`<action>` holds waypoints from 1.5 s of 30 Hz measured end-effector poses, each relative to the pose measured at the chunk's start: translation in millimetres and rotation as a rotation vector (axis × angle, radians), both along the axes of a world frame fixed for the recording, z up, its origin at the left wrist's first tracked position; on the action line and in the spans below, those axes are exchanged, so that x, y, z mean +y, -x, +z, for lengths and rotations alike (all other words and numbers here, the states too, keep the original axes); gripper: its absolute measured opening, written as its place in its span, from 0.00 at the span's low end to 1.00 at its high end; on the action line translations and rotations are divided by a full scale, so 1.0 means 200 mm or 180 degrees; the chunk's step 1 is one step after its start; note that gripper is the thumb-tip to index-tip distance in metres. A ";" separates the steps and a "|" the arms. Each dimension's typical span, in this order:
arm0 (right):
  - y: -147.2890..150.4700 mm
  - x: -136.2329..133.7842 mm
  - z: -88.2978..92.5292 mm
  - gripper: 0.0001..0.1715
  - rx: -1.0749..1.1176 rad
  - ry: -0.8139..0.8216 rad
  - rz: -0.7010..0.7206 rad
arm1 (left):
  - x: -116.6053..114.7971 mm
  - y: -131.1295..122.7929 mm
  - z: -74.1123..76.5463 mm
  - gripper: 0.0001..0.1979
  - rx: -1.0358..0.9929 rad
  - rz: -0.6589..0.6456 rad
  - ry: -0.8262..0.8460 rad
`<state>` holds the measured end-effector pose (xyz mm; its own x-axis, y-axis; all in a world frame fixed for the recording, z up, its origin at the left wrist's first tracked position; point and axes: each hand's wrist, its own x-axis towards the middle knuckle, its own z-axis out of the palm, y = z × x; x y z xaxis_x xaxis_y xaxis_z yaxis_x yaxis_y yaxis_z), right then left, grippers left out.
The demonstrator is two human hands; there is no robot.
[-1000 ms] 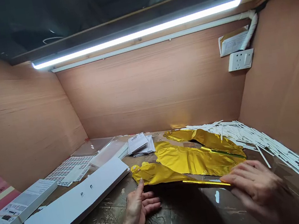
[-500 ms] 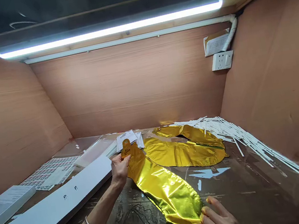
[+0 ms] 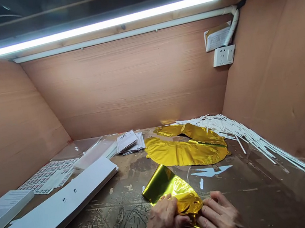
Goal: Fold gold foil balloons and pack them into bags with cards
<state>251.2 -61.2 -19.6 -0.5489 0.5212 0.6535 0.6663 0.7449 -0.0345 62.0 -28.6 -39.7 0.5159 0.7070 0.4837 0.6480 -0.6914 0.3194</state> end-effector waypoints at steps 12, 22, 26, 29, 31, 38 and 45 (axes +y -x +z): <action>0.34 0.53 0.32 0.04 0.0106 0.1935 0.0574 | -0.02 0.09 0.15 0.13 -0.2228 0.0109 0.2154; 0.43 0.67 0.03 0.06 -0.0234 0.2484 0.0656 | -0.01 0.05 -0.03 0.10 -0.1694 0.0844 0.1478; 0.43 0.66 0.01 0.07 -0.0235 0.2397 0.0517 | -0.04 0.10 -0.02 0.12 -0.1016 0.0901 -0.0620; 0.44 0.65 0.01 0.05 -0.0243 0.2284 0.0459 | -0.01 0.17 0.05 0.13 -0.0368 0.0296 -0.1554; 0.45 0.65 0.01 0.03 -0.0260 0.2204 0.0437 | 0.01 0.21 0.07 0.21 0.0086 -0.0177 -0.1643; 0.46 0.66 -0.02 0.10 -0.0242 0.1917 0.0405 | 0.03 0.25 -0.08 0.28 0.1039 -0.0391 -0.1710; 0.50 0.66 -0.02 0.20 -0.0107 0.1697 0.0396 | 0.04 0.21 -0.20 0.32 0.0729 -0.0044 -0.1845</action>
